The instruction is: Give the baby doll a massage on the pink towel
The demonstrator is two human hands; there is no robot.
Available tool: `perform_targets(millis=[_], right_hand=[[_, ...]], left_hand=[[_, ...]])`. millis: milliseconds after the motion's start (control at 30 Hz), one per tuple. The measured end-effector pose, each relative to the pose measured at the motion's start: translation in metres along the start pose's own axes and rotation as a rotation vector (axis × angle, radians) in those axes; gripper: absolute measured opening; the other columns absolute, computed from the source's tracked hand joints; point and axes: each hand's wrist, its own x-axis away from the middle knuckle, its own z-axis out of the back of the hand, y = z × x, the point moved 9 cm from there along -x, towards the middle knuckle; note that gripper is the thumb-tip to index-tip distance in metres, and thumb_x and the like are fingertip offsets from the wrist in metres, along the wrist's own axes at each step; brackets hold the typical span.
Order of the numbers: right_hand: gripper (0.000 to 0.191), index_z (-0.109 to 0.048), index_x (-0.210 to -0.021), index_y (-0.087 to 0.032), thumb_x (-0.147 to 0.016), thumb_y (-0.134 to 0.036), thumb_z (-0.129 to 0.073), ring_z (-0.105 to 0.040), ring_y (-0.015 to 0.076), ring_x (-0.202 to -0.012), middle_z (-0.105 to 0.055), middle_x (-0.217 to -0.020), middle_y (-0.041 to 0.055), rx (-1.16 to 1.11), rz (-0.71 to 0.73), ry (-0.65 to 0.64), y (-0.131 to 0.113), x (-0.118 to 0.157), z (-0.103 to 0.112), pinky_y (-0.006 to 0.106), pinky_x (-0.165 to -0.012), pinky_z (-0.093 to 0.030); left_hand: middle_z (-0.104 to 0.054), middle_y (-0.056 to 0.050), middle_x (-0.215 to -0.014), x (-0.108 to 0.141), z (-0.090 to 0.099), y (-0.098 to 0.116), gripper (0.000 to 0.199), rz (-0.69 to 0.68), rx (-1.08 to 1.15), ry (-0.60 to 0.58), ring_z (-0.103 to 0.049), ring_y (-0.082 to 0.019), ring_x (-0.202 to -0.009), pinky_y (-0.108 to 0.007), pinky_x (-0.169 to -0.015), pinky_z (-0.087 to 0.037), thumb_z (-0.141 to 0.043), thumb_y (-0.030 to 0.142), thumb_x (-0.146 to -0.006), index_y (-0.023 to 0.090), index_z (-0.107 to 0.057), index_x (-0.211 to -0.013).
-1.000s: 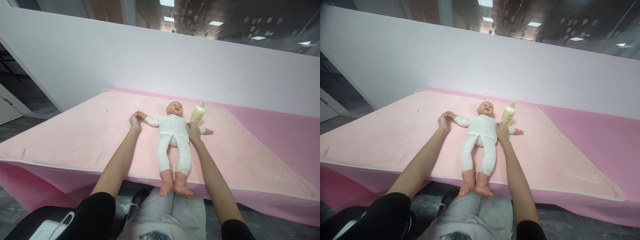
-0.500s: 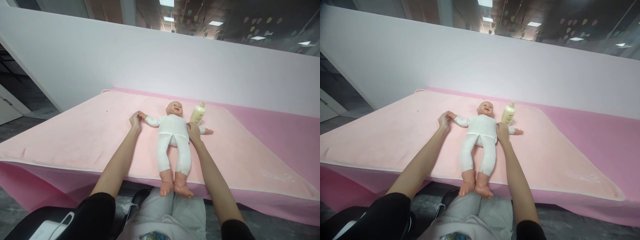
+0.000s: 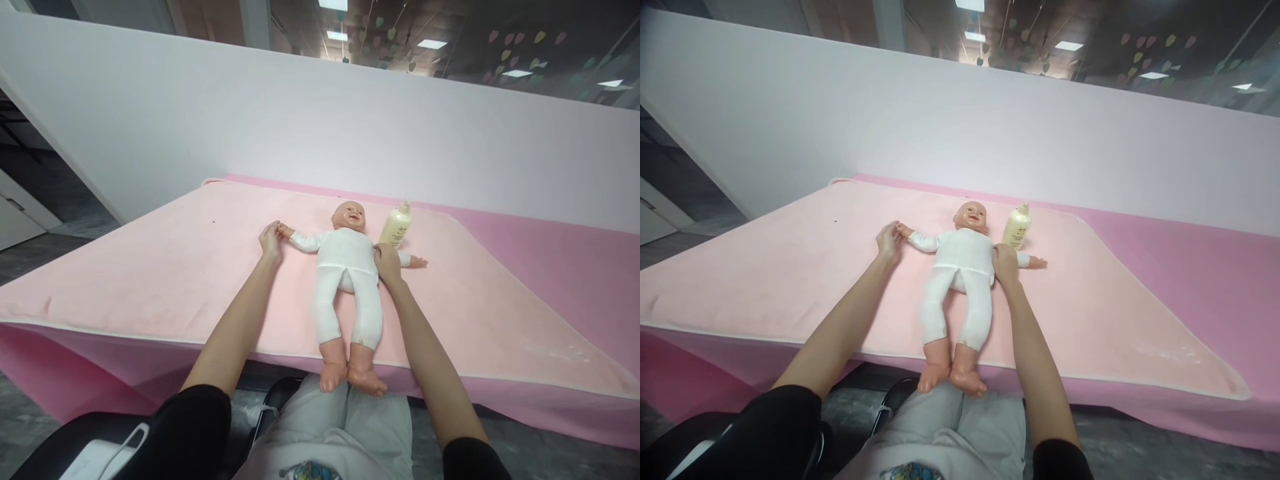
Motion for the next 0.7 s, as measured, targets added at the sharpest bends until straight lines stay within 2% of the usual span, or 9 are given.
perform_targets(millis=[400, 700], right_hand=[[0.03, -0.064, -0.092, -0.012, -0.078, -0.012, -0.037, -0.057, 0.0267, -0.093, -0.066, -0.097, 0.0143, 0.004, 0.003, -0.011, -0.0006, -0.0004, 0.0001, 0.04, -0.089, -0.044], [0.03, -0.064, -0.093, -0.012, -0.08, -0.012, -0.037, -0.057, 0.0265, -0.094, -0.066, -0.097, 0.0143, 0.019, 0.004, -0.015, -0.0026, 0.0005, 0.0008, 0.04, -0.089, -0.043]], left_hand=[[-0.066, -0.004, -0.083, 0.0079, -0.0026, 0.0059, 0.008, 0.012, 0.0, 0.015, -0.061, -0.012, -0.073, -0.022, -0.067, -0.048, -0.059, 0.015, -0.074, 0.015, -0.066, -0.077], [-0.065, -0.005, -0.084, 0.0023, -0.0008, 0.003, 0.012, -0.004, 0.007, 0.008, -0.062, -0.014, -0.078, -0.025, -0.071, -0.05, -0.055, 0.014, -0.071, 0.015, -0.066, -0.075]])
